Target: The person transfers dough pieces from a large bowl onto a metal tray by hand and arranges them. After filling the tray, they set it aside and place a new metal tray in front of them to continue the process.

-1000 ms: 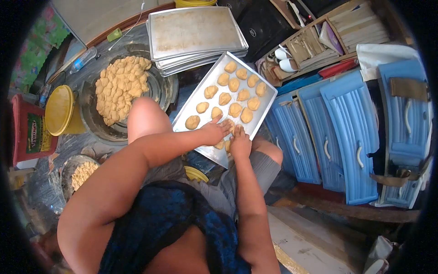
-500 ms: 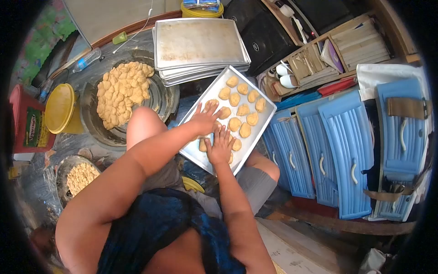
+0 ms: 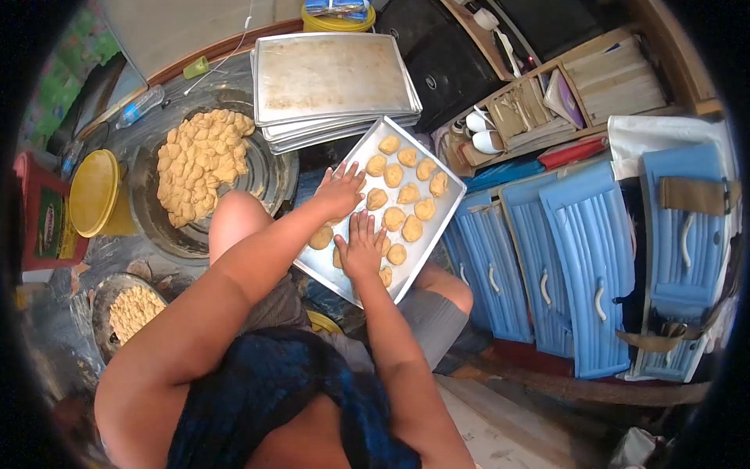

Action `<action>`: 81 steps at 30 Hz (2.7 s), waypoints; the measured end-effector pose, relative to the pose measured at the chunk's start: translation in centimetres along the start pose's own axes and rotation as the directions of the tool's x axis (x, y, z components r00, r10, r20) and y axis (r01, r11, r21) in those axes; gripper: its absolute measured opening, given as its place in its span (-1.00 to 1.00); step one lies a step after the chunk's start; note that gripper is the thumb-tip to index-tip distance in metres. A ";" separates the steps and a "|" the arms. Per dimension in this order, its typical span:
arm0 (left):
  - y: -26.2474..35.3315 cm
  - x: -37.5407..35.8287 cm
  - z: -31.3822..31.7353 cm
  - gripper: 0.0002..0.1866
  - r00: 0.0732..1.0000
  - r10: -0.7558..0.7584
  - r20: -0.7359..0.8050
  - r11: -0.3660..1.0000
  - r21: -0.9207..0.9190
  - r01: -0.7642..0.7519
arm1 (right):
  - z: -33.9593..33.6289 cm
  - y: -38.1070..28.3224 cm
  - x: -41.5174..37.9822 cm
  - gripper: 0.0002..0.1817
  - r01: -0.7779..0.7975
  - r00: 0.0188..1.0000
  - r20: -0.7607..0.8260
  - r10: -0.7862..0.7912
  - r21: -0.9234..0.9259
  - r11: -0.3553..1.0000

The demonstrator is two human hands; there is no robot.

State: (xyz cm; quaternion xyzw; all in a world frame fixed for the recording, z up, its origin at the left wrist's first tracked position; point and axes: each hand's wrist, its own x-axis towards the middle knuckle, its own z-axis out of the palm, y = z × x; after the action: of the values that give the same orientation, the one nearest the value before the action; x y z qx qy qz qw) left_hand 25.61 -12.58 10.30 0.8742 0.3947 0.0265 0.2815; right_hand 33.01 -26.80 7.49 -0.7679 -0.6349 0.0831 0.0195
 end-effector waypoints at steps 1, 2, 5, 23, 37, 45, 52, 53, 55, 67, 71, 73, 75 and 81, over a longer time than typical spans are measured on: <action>-0.1 0.0 0.4 -0.40 1.000 0.007 0.005 1.000 0.003 -0.007 | 0.3 0.1 -0.1 -0.32 0.017 0.999 -0.027 -0.018 -0.006 1.000; 0.0 0.1 0.7 -0.39 1.000 0.026 0.017 0.999 0.025 -0.027 | 0.4 0.4 -0.1 -0.33 0.037 0.998 -0.057 -0.038 -0.017 0.999; 0.1 0.7 1.6 -0.38 0.999 0.041 -0.003 0.998 0.049 -0.041 | -2.6 0.3 0.6 -0.33 -0.022 0.999 0.027 0.018 0.142 0.990; 4.3 0.9 2.9 -0.64 0.956 0.294 0.010 0.954 0.060 -0.294 | -3.1 9.1 7.1 -0.55 -0.108 0.941 -0.307 0.143 0.126 0.986; 2.2 2.2 -2.3 -0.65 0.995 0.025 -0.095 0.999 0.030 -0.022 | -4.9 6.3 12.9 -0.58 -0.268 0.950 -0.156 0.271 0.038 0.963; 2.0 2.1 -4.7 -0.64 0.984 0.003 -0.178 0.999 0.040 0.004 | 0.1 6.7 12.8 -0.31 -0.125 0.945 -0.316 0.086 -0.106 0.987; -13.3 5.5 -10.4 -0.54 0.490 -0.663 -0.566 0.566 -0.807 -0.168 | -3.2 -0.9 14.5 -0.49 0.149 0.941 -0.331 0.068 0.587 0.795; -14.8 4.7 -10.6 -0.55 0.416 -0.794 -0.443 0.369 -0.895 -0.249 | -3.4 -2.8 14.6 -0.55 0.156 0.963 -0.266 0.043 0.681 0.715; -19.3 5.6 -9.4 -0.58 0.331 -0.918 -0.218 0.130 -0.955 -0.268 | -2.4 -6.1 14.2 -0.58 0.238 0.953 -0.303 -0.011 0.726 0.646; -21.6 7.0 -9.1 -0.71 0.532 -0.825 -0.190 0.067 -0.968 -0.241 | -1.3 -2.6 6.0 -0.60 -0.035 0.998 0.004 0.059 0.840 0.542; -17.3 4.3 -15.0 -0.71 0.812 -0.579 -0.075 -0.166 -0.964 -0.208 | -3.1 -2.5 6.4 -0.60 0.012 0.996 -0.056 0.063 0.838 0.546; -14.4 3.0 -16.4 -0.69 0.824 -0.546 -0.151 -0.123 -0.959 -0.257 | -4.3 -2.9 6.8 -0.60 0.026 0.994 -0.080 0.071 0.825 0.565; -11.6 2.0 -17.1 -0.62 0.846 -0.482 -0.229 -0.093 -0.947 -0.309 | -5.5 -3.2 7.7 -0.58 -0.026 0.991 -0.027 0.133 0.924 0.381; -2.4 -3.7 -16.2 -0.53 0.811 -0.481 -0.334 -0.110 -0.894 -0.434 | -10.1 -2.7 8.7 -0.42 -0.081 0.990 0.120 0.076 0.915 -0.395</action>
State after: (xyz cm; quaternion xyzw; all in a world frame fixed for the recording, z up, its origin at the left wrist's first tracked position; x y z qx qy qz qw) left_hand 17.13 -6.32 23.31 0.2920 0.3179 0.5724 0.6971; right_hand 33.51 -17.02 16.93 -0.4515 -0.2253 0.5764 0.6428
